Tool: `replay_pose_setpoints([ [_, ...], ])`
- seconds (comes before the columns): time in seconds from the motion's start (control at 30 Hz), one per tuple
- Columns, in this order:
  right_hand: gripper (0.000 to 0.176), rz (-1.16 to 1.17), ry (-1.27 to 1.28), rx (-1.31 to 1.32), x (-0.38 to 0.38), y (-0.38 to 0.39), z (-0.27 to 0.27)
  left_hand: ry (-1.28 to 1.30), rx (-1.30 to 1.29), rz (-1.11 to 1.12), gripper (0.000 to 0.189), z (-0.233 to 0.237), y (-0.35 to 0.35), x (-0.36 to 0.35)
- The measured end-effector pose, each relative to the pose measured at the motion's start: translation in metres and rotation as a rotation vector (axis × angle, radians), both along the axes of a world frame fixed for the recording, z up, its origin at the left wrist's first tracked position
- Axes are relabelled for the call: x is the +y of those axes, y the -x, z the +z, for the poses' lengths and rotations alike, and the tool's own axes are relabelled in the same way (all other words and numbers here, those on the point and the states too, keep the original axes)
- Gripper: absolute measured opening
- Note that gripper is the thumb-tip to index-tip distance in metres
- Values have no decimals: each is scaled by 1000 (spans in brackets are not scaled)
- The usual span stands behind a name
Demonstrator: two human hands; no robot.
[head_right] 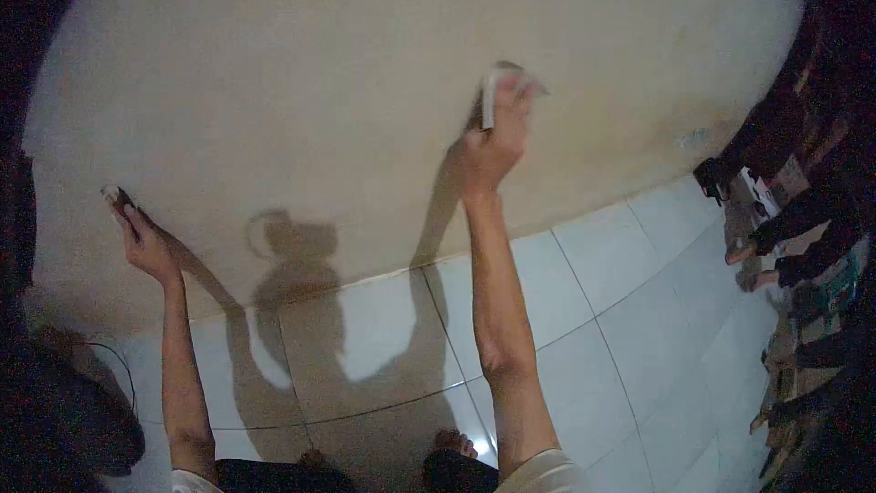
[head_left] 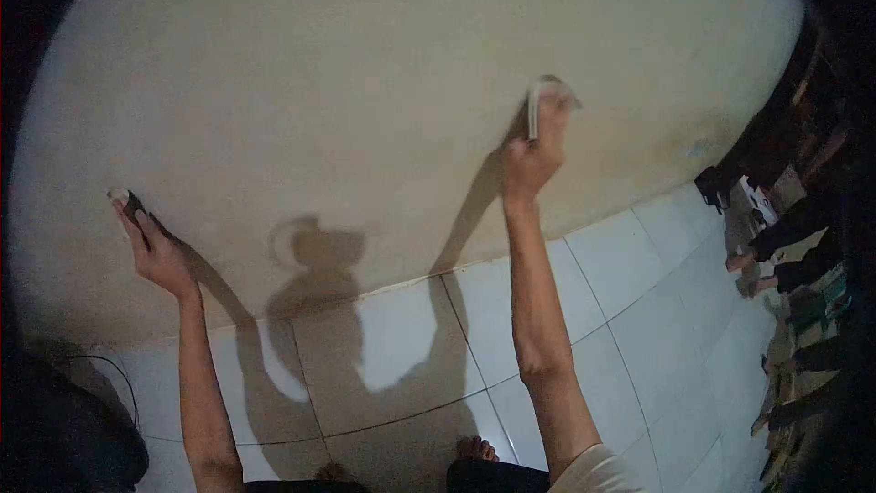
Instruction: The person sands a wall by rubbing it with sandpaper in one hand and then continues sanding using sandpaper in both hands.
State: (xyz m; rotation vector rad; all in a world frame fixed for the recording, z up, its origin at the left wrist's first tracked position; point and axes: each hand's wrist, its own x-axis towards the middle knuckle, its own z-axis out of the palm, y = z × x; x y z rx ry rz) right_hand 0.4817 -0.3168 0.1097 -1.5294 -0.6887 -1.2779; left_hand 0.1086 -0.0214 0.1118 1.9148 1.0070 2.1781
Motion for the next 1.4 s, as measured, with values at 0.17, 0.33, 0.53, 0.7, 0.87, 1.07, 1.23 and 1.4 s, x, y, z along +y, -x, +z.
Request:
replay_pose_setpoints([
  [0.17,69,15,129,-128,-8,-14,2,66,-50,-34,43,6,-8,-14],
  [0.33,71,-25,-137,47,-13,-43,22,7,47,-12,43,-1,5,4],
  [0.53,75,17,157,-92,-9,-1,14,-5,4,-23,43,2,-8,-15],
  [0.7,58,17,-131,122,-28,-48,41,16,22,-28,42,-7,5,2],
  [0.87,70,-31,-61,51,-10,-20,21,49,28,21,42,-8,4,5],
  [1.07,77,17,196,-107,-6,-7,-16,34,30,50,43,-6,-1,1],
  [1.23,74,43,-191,219,-20,-36,4,25,72,18,41,-6,9,2],
  [1.4,68,39,68,52,3,4,-10,65,74,-10,41,-5,2,4],
])
